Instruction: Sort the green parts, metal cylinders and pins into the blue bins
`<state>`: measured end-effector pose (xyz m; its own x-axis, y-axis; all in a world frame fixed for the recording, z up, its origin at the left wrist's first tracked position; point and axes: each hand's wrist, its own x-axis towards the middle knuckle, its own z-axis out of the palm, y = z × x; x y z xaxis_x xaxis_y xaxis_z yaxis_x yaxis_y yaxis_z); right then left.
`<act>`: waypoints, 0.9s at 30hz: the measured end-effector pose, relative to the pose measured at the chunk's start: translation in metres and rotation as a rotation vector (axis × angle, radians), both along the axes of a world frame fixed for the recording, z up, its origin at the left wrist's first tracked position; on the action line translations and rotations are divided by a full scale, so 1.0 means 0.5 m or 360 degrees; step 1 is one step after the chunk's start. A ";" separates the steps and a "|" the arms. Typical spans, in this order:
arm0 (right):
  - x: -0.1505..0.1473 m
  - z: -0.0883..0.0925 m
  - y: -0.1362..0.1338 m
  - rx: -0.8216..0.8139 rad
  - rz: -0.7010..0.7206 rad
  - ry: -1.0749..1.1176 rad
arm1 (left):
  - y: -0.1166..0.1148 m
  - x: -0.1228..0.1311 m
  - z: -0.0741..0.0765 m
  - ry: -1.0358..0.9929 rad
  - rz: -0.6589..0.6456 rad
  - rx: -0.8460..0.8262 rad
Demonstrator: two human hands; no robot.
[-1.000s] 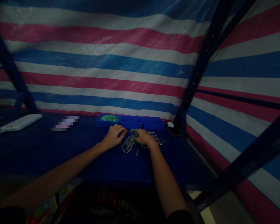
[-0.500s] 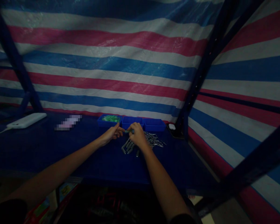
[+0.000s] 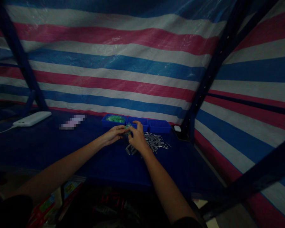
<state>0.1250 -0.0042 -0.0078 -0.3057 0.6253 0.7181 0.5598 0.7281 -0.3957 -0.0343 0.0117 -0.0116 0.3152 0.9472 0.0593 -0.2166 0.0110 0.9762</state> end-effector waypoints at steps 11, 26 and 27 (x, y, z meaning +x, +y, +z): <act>0.001 0.008 0.023 -0.1063 0.0082 0.0764 | 0.006 -0.011 0.007 0.0673 0.0308 0.1020; -0.004 0.007 -0.012 0.0114 -0.0220 -0.0509 | 0.006 -0.013 0.008 0.0593 0.0272 -0.0106; -0.008 0.005 -0.013 0.0138 -0.0223 -0.0536 | 0.007 -0.015 0.008 0.0598 0.0271 -0.0101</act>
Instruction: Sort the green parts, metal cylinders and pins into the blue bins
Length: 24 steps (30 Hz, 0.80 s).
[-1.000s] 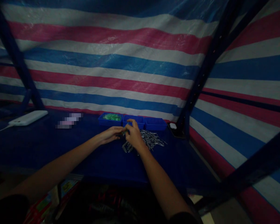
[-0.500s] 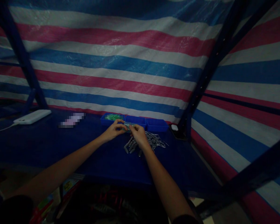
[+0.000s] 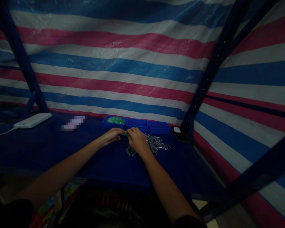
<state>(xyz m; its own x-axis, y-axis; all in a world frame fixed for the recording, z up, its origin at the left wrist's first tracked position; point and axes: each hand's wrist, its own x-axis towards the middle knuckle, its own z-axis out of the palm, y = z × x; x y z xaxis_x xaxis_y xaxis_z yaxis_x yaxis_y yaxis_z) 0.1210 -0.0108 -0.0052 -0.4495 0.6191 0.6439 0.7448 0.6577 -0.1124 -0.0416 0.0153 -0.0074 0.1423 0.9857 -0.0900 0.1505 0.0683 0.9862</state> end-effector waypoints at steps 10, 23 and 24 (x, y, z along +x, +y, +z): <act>-0.014 -0.007 0.019 -0.0972 0.0066 0.0875 | -0.014 -0.002 0.010 0.0493 -0.0087 0.1360; 0.006 -0.019 0.023 -0.0187 -0.0087 0.0295 | 0.008 0.008 -0.018 0.0141 -0.0097 0.0521; 0.006 -0.018 0.020 -0.0155 -0.0108 0.0218 | 0.009 0.006 -0.016 0.0016 -0.0125 0.0337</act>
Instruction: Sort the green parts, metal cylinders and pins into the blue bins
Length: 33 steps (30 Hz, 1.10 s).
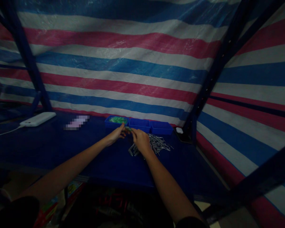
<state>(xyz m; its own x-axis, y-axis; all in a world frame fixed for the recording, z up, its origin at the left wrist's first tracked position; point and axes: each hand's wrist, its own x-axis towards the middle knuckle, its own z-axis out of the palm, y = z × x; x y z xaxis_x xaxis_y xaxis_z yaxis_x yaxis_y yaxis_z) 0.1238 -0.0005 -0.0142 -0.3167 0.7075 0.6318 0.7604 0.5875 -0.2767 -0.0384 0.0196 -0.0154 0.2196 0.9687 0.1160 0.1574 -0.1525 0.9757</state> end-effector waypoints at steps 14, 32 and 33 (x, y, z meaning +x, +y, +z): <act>-0.001 0.013 0.005 0.0033 -0.0072 0.0472 | 0.009 -0.015 0.012 0.0141 0.0652 0.0983; 0.000 0.032 0.002 -0.0827 0.0443 0.1287 | -0.057 0.013 0.039 0.0400 0.0224 0.1454; 0.000 0.029 0.003 -0.0680 0.0381 0.1193 | -0.056 0.014 0.039 0.0384 0.0225 0.1421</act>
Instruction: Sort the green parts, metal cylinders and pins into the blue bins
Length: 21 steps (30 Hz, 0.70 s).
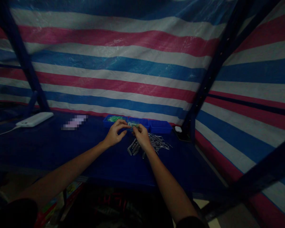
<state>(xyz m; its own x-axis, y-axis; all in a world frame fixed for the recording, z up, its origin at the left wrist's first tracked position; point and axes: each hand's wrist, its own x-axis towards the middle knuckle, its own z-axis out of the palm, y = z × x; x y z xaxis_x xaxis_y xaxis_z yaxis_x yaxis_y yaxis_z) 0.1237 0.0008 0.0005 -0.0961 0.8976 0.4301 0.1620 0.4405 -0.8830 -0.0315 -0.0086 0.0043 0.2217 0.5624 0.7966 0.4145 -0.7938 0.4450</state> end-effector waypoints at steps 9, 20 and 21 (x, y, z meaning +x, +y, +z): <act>0.013 0.005 -0.021 0.0919 -0.0421 -0.1053 | 0.042 -0.008 -0.021 -0.0447 -0.0336 -0.1247; 0.034 0.006 0.007 0.0832 -0.0689 -0.0690 | 0.110 -0.175 0.019 0.0178 0.0891 -0.0102; 0.040 0.006 0.011 0.0817 -0.0706 -0.0660 | 0.116 -0.185 0.014 0.0225 0.0930 -0.0104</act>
